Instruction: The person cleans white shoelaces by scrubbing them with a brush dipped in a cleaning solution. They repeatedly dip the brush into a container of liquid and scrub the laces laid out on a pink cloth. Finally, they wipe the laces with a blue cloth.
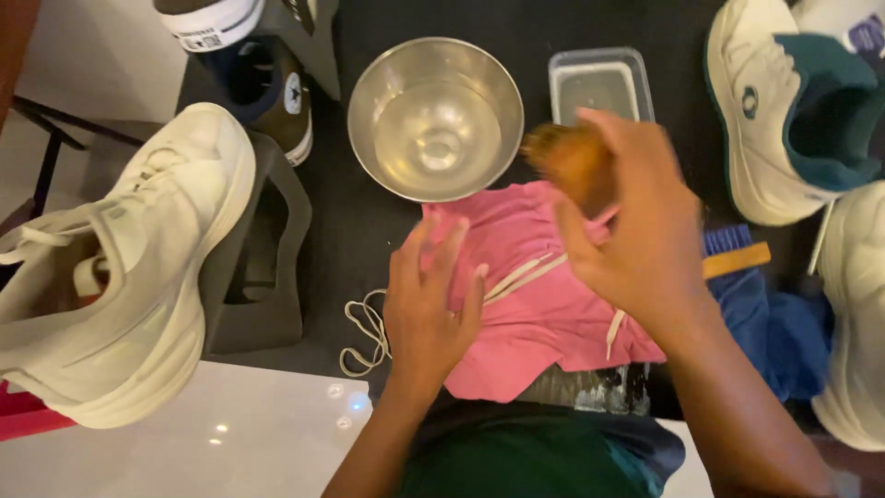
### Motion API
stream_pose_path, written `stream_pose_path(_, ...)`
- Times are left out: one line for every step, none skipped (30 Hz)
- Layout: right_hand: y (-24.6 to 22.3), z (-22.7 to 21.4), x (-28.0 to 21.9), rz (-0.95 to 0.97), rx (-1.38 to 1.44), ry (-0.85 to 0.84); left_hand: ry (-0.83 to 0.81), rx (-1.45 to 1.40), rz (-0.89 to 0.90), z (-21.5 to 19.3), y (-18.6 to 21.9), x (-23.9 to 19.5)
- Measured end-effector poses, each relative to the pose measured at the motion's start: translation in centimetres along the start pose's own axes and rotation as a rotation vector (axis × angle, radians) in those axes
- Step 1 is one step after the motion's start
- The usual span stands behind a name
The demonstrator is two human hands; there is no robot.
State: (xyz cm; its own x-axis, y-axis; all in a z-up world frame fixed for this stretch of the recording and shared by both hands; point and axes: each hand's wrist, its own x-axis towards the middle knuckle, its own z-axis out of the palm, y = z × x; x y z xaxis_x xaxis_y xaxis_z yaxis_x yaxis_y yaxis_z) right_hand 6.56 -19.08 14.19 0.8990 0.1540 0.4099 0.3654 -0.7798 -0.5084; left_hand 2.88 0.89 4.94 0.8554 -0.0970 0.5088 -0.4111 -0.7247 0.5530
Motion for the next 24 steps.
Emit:
stream_pose_path(-0.1,0.9,1.6,-0.014,-0.003,-0.004,0.014,0.000,-0.006,0.5,-0.6,0.4)
stream_pose_path(-0.3,1.8,3.2,-0.003,-0.038,-0.097,-0.026,0.024,0.000,0.9,-1.2,0.8)
stream_pose_path(-0.7,3.0,4.8,0.005,-0.067,-0.193,-0.067,0.057,0.001,1.1,-1.9,1.0)
stream_pose_path(-0.2,4.3,6.0,-0.012,-0.063,-0.201,-0.054,0.065,-0.011,1.5,-2.1,1.3)
stream_pose_path(0.1,5.7,7.3,-0.030,-0.128,-0.261,-0.081,0.089,-0.022,1.7,-2.4,1.5)
stream_pose_path(0.4,7.1,8.6,-0.048,-0.194,-0.319,-0.109,0.112,-0.033,1.9,-2.7,1.9)
stream_pose_path(1.3,8.4,9.4,-0.057,-0.192,-0.322,-0.102,0.115,-0.039,2.3,-3.2,1.7)
stream_pose_path(2.2,9.7,10.3,-0.067,-0.266,-0.400,-0.068,0.125,0.011,2.7,-3.8,1.6)
stream_pose_path(3.2,11.0,11.2,-0.076,-0.344,-0.475,-0.033,0.133,0.061,3.2,-4.3,1.5)
stream_pose_path(3.1,11.4,11.6,-0.085,-0.347,-0.477,-0.025,0.135,0.056,3.5,-4.7,1.4)
stream_pose_path(3.0,11.9,11.9,-0.073,-0.370,-0.596,-0.032,0.135,0.063,3.8,-5.0,1.2)
stream_pose_path(3.0,12.4,12.1,-0.061,-0.394,-0.716,-0.038,0.136,0.071,4.2,-5.2,0.9)
stream_pose_path(2.6,12.2,12.1,-0.060,-0.390,-0.723,-0.044,0.136,0.064,4.1,-5.3,0.8)
stream_pose_path(2.2,11.9,12.2,-0.041,-0.381,-0.776,-0.025,0.142,0.076,4.1,-5.3,0.7)
stream_pose_path(1.8,11.6,12.5,-0.028,-0.376,-0.822,0.002,0.148,0.090,4.1,-5.4,0.9)
stream_pose_path(1.4,11.5,12.8,-0.033,-0.377,-0.824,0.005,0.150,0.085,4.3,-5.8,1.0)
stream_pose_path(1.1,11.3,12.8,-0.025,-0.353,-0.844,-0.001,0.150,0.082,4.4,-5.9,0.8)
stream_pose_path(0.8,11.1,12.8,-0.018,-0.328,-0.864,-0.008,0.149,0.078,4.7,-6.0,0.6)
stream_pose_path(1.4,11.5,12.8,-0.019,-0.331,-0.868,-0.007,0.148,0.073,4.7,-6.1,0.6)
stream_pose_path(1.9,11.9,12.8,-0.038,-0.330,-0.876,-0.017,0.126,0.070,4.7,-6.2,0.6)
stream_pose_path(2.5,12.3,12.7,-0.055,-0.327,-0.882,-0.030,0.106,0.069,4.6,-6.2,0.6)
stream_pose_path(2.0,11.9,12.8,-0.055,-0.328,-0.885,-0.031,0.104,0.067,4.7,-6.3,0.5)
stream_pose_path(1.6,11.5,12.9,-0.018,-0.285,-0.858,-0.037,0.101,0.070,4.7,-6.4,0.4)
stream_pose_path(1.3,11.1,13.0,0.019,-0.242,-0.831,-0.043,0.099,0.073,4.8,-6.5,0.4)
